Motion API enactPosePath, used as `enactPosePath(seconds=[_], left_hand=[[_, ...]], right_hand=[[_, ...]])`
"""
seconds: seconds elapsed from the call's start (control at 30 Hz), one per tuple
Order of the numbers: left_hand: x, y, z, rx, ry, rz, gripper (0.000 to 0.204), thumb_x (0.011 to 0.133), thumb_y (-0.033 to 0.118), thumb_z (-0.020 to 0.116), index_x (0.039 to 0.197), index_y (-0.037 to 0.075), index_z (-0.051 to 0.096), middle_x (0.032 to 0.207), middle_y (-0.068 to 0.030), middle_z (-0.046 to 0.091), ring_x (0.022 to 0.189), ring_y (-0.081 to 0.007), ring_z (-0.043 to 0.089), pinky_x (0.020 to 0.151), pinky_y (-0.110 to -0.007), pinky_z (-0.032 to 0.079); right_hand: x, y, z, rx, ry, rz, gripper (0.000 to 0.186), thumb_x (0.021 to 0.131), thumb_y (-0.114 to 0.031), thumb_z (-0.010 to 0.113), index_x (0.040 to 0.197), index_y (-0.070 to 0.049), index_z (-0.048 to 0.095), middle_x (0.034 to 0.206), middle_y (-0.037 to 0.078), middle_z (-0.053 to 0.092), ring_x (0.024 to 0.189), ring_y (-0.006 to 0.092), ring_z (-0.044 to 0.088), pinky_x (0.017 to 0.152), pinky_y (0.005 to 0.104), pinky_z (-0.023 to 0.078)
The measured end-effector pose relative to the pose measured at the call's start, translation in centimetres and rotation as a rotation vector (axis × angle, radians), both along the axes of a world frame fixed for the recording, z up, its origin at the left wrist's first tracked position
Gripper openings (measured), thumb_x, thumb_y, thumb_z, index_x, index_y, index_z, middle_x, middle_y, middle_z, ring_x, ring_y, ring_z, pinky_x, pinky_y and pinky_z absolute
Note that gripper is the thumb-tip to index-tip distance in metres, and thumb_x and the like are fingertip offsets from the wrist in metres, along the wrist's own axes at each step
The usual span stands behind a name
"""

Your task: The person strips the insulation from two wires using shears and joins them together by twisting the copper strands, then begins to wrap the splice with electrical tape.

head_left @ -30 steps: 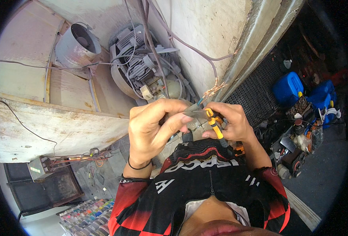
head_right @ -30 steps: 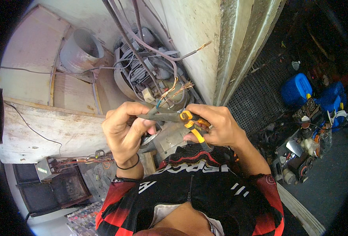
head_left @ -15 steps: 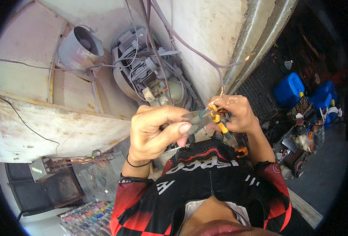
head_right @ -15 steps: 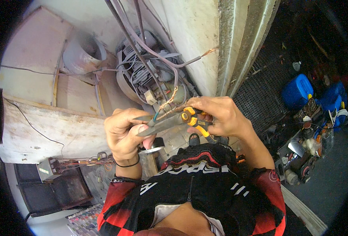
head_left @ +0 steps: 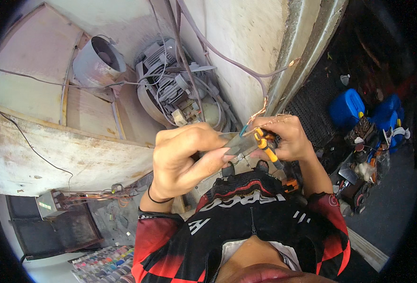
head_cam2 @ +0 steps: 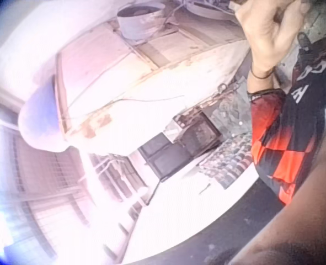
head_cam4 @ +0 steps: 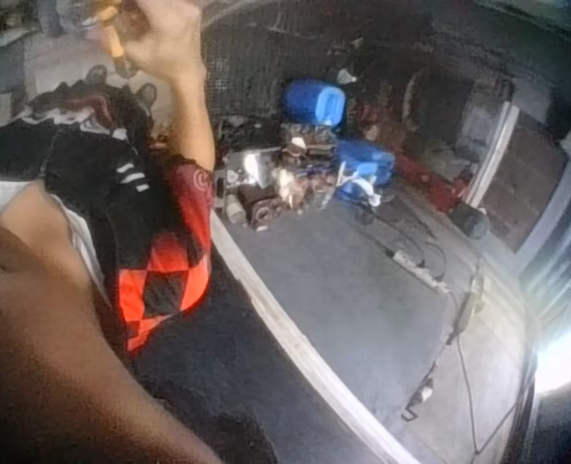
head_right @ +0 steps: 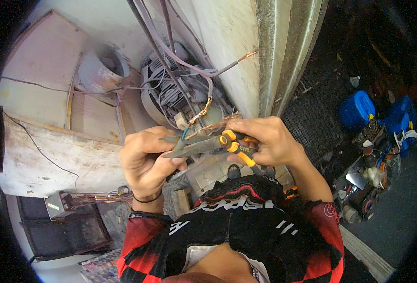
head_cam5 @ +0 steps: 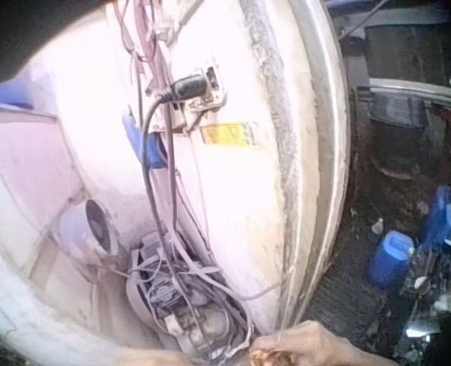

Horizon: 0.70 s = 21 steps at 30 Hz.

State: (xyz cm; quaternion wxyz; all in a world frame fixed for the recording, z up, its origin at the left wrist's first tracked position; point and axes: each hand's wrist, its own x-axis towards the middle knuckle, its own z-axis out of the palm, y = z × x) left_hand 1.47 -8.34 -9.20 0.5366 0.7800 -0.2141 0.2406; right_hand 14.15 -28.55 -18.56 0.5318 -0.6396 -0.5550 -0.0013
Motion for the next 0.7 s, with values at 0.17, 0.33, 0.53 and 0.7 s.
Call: enactPosePath(seconds=[0.17,0.33,0.53,0.7], left_hand=[[0.1,0.3,2.2,0.635,-0.313,0.29,0.021,0.065,-0.002,0.074,0.083,0.0,0.063,0.067,-0.0033,0.049,0.055,-0.017,0.052,0.046,-0.029,0.042],[0.9,1.3,3.9,1.15,-0.477,0.337,0.016,0.068,0.002,0.068,0.083,0.003,0.063,0.065,-0.0018,0.041,0.054,-0.0127,0.043,0.044,-0.025,0.038],[0.9,2.3,5.0,1.176,-0.305,0.231,0.024,0.069,0.0,0.073,0.091,-0.001,0.063,0.071,-0.0079,0.056,0.058,-0.0185,0.054,0.049,-0.031,0.044],[0.5,2.2,4.3,0.807,-0.216,0.299,0.019,0.077,0.001,0.074,0.094,-0.001,0.064,0.075,-0.0116,0.065,0.063,-0.0213,0.064,0.054,-0.031,0.049]], right_hand=[[-2.3,-1.1,2.0,-0.153,0.204,-0.018,0.053,0.065,-0.022,0.088,0.108,0.0,0.064,0.086,0.011,0.069,0.068,0.0192,0.066,0.063,0.0279,0.051],[-4.5,-1.9,2.4,-0.284,0.648,0.065,0.054,0.069,-0.018,0.087,0.111,0.003,0.06,0.078,0.005,0.064,0.064,0.0067,0.056,0.058,0.0219,0.045],[-6.1,-1.4,4.0,-0.242,0.926,0.213,0.044,0.079,-0.005,0.079,0.115,0.005,0.055,0.072,-0.003,0.056,0.065,0.0014,0.05,0.054,0.0174,0.039],[-6.8,-0.7,3.7,-0.172,0.81,0.128,0.048,0.078,-0.009,0.08,0.116,0.006,0.054,0.07,-0.003,0.055,0.063,0.0007,0.048,0.053,0.0184,0.037]])
